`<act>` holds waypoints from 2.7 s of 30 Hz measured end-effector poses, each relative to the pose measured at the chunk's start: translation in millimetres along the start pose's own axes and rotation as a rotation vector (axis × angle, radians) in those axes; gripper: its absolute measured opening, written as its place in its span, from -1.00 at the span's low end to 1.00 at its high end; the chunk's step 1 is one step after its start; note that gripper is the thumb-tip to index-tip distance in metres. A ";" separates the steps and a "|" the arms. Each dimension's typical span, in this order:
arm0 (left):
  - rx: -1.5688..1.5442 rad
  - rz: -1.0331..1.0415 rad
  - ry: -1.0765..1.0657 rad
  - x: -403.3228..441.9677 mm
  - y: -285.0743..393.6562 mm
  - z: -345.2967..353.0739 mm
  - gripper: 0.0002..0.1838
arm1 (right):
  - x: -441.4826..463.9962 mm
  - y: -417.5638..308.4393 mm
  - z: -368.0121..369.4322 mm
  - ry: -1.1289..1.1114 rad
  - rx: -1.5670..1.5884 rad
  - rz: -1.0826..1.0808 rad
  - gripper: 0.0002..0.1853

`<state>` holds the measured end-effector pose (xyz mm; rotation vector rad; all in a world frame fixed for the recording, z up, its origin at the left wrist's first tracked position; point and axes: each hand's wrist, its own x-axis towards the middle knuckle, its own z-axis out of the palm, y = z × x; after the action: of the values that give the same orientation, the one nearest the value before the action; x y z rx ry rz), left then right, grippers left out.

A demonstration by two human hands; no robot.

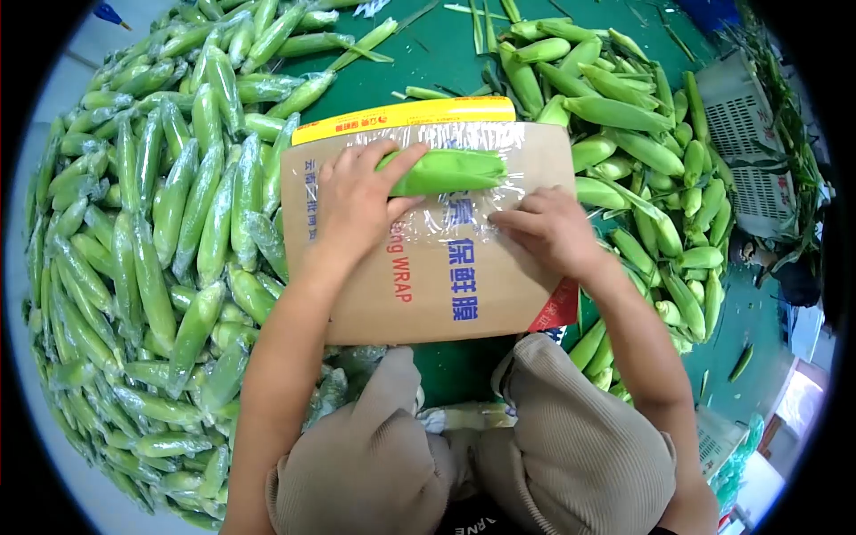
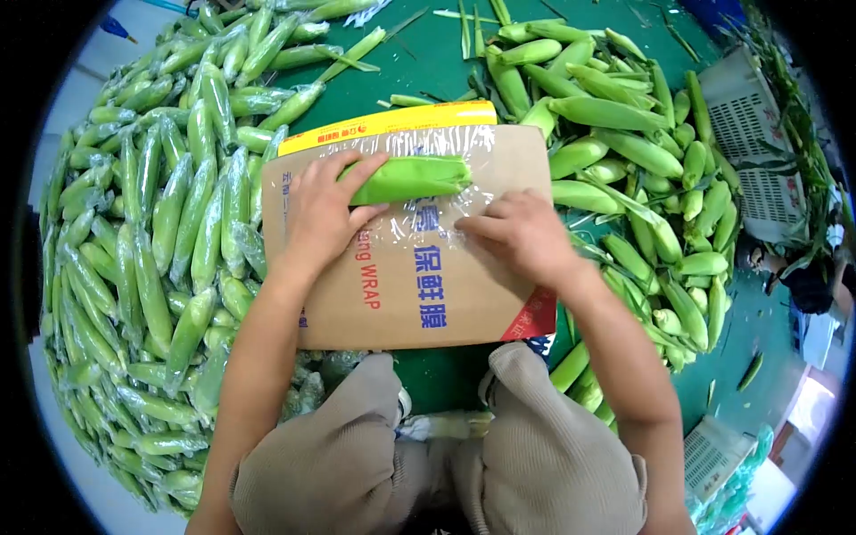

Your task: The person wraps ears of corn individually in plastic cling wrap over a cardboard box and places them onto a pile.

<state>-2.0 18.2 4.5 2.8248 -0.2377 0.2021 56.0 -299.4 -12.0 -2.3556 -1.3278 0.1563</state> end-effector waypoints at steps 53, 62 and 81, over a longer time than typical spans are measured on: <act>0.155 0.103 -0.013 -7.0 21.4 -5.9 -0.39 | 130.3 -16.9 -44.9 -0.454 0.515 0.176 -0.42; -0.130 0.021 -0.607 -21.9 46.5 -33.4 -0.50 | 138.1 -4.3 50.2 -0.149 -0.121 -0.293 -0.29; -0.878 -0.213 -0.979 -134.3 39.9 -83.8 -0.25 | -54.4 -115.9 60.7 -1.271 1.463 0.266 -0.40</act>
<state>-150.0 25.2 73.1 1.8290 -0.1568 -1.0683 -82.8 -274.1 -24.2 -0.9304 -0.6439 2.0672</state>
